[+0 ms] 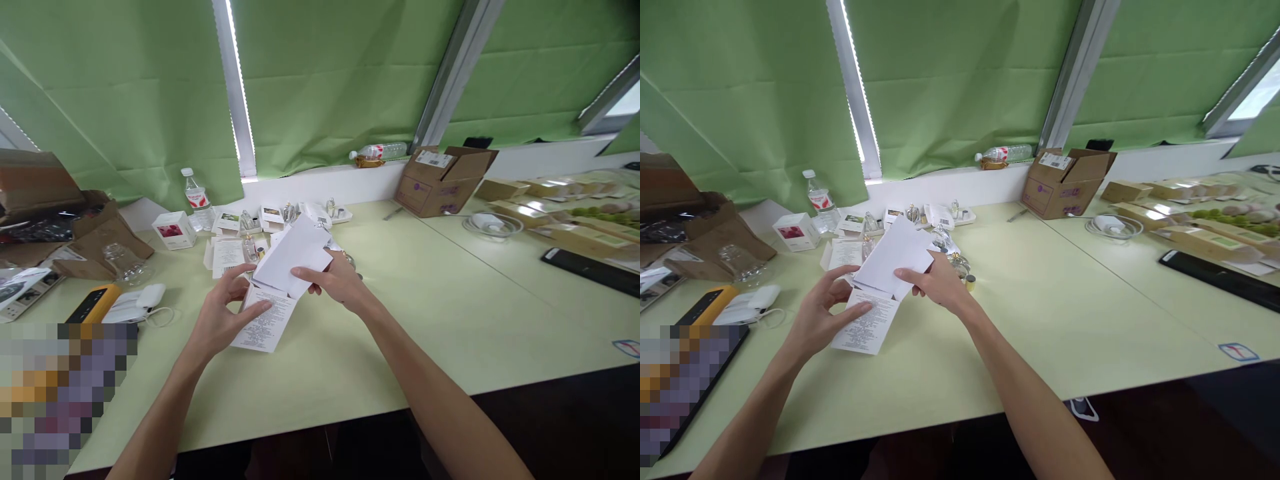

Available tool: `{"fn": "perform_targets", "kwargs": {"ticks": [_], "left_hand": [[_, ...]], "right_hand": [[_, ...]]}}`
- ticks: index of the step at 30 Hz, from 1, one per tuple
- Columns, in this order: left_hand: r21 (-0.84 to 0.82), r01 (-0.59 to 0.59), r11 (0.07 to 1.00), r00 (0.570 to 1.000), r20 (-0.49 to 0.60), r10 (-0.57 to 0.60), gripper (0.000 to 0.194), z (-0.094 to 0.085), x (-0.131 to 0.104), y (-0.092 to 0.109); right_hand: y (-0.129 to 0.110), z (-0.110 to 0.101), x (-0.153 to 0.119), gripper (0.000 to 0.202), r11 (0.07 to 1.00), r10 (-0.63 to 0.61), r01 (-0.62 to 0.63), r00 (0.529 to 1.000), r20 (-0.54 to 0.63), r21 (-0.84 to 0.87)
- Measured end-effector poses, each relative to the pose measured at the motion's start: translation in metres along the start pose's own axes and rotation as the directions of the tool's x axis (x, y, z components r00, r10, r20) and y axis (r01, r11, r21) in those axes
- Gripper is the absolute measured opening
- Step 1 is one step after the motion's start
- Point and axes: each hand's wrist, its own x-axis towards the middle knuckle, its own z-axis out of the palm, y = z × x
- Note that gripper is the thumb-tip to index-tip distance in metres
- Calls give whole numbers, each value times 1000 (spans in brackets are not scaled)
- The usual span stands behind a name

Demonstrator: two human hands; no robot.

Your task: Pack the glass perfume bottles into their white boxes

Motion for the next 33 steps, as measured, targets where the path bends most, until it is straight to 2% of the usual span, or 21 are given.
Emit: {"fn": "perform_targets", "kwargs": {"ticks": [11,22,33], "left_hand": [[25,-29,999,999,-16,29,49,1,0,-2],[-7,-13,1000,1000,-17,13,41,1,-1,-3],[-4,-10,1000,1000,-21,10,41,2,-1,-4]], "right_hand": [[-1,4,-1,42,999,12,-12,1000,-8,-48],[-1,5,1,43,1000,-7,7,1000,-13,-6],[-1,6,1,45,999,-22,22,1000,-1,39]]}}
